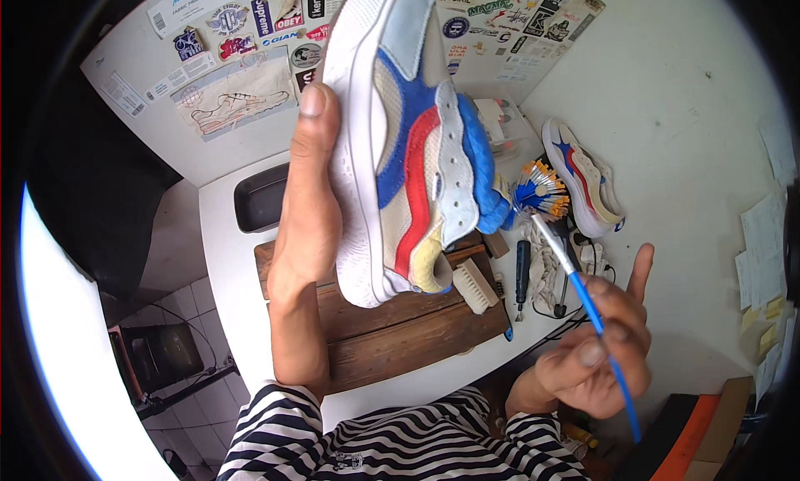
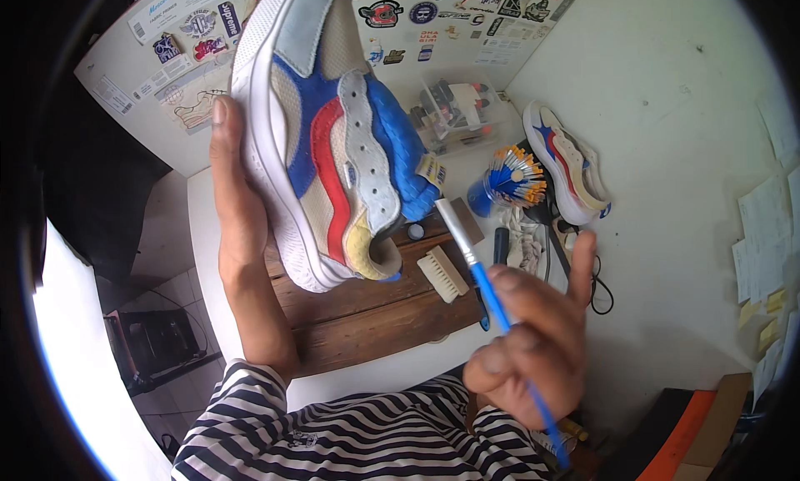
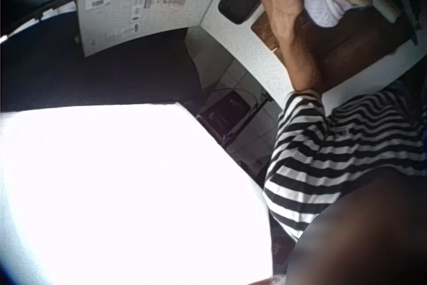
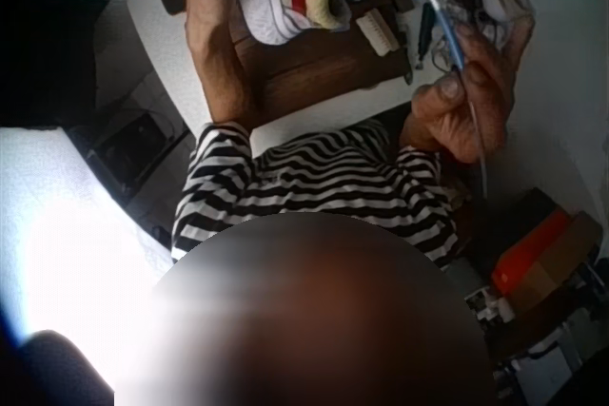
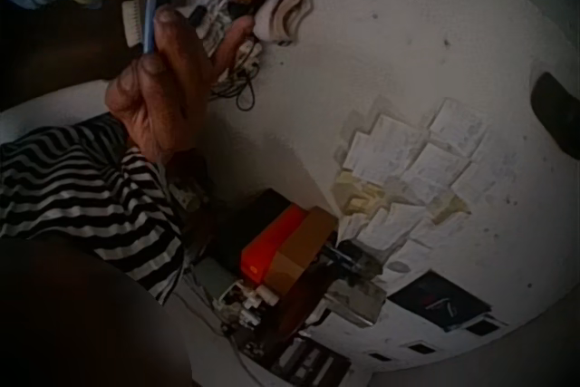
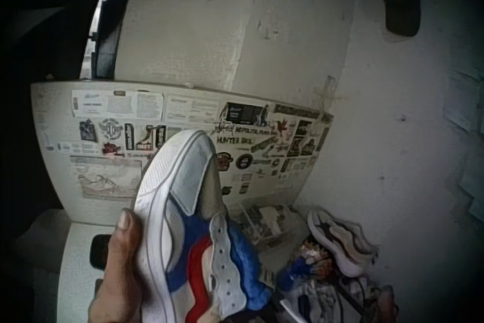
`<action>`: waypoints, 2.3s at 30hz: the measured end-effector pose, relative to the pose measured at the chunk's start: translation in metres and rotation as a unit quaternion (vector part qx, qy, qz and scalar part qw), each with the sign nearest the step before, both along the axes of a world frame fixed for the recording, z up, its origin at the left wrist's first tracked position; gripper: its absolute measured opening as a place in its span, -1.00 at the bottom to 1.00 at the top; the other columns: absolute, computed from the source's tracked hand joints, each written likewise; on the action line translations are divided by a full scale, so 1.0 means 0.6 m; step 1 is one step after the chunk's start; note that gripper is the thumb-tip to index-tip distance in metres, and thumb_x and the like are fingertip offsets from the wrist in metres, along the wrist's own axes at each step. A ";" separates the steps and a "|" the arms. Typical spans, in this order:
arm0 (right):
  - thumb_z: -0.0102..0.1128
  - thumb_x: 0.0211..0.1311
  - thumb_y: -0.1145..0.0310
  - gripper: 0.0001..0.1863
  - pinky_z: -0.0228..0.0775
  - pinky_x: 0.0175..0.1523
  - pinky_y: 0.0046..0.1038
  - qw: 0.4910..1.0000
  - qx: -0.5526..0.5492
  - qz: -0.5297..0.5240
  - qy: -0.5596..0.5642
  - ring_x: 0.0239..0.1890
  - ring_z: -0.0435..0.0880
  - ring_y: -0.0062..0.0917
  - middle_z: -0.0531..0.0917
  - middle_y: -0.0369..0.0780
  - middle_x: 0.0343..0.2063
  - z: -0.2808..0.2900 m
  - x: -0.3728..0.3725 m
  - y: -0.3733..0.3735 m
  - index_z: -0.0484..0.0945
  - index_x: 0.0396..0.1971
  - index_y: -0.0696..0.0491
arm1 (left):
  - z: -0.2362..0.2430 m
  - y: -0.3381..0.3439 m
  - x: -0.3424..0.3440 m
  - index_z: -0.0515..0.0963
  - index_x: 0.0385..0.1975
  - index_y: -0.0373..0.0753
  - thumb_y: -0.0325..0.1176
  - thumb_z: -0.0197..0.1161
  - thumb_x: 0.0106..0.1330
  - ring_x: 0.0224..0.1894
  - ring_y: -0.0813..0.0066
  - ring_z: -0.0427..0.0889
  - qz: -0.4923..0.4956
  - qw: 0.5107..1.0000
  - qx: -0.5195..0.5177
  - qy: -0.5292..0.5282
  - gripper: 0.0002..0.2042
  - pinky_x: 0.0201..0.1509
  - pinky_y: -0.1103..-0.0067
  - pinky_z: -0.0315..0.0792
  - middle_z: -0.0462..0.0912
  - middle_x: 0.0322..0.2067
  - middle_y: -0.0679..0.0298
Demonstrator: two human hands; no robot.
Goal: Apply adhesive or paint to the edge of a shoe midsole using a small brush.
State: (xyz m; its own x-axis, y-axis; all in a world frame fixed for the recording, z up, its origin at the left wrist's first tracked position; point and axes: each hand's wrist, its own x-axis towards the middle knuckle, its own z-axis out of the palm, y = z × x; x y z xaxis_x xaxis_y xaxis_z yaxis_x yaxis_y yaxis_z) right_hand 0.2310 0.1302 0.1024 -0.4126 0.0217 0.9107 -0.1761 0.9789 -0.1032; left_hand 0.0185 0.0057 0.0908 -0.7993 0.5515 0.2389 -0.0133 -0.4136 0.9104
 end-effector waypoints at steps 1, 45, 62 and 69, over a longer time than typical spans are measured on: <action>-0.13 0.45 0.41 -0.82 0.19 0.20 0.48 0.997 0.078 -0.009 -0.025 -0.32 0.70 -0.23 0.60 0.02 -0.31 0.000 -0.004 -0.009 0.30 -0.07 0.16 | -0.005 0.002 -0.002 -0.08 0.42 -0.54 0.15 -0.22 0.52 0.50 0.30 -0.03 -0.028 1.000 0.006 0.006 -0.20 0.55 0.50 -0.21 -0.05 0.47 -0.04; 0.03 0.30 0.43 -0.83 0.01 0.32 0.47 0.994 0.088 -0.071 -0.001 -0.31 0.78 -0.39 0.73 -0.17 -0.34 -0.038 -0.035 -0.046 0.42 -0.12 -0.02 | 0.000 0.010 0.023 0.02 0.40 -0.53 0.16 -0.25 0.52 0.45 0.32 0.09 -0.046 0.998 -0.011 0.034 -0.22 0.52 0.49 -0.13 0.12 0.41 0.00; 0.02 0.33 0.46 -0.80 -0.11 0.34 0.50 0.991 0.096 -0.078 -0.052 -0.26 0.77 -0.38 0.68 -0.17 -0.27 -0.032 -0.029 -0.055 0.37 -0.08 0.00 | 0.005 0.013 0.023 0.13 0.41 -0.36 0.32 -0.30 0.46 0.27 0.27 0.37 -0.016 0.998 -0.027 0.054 -0.17 0.40 0.48 0.14 0.38 0.25 -0.04; 0.04 0.32 0.43 -0.84 -0.11 0.37 0.47 0.993 0.086 -0.084 -0.009 -0.30 0.77 -0.41 0.72 -0.20 -0.34 -0.036 -0.036 -0.054 0.41 -0.12 -0.03 | 0.005 0.012 0.022 0.14 0.41 -0.36 0.32 -0.30 0.46 0.28 0.25 0.37 -0.013 0.998 -0.026 0.060 -0.17 0.40 0.48 0.14 0.37 0.26 -0.05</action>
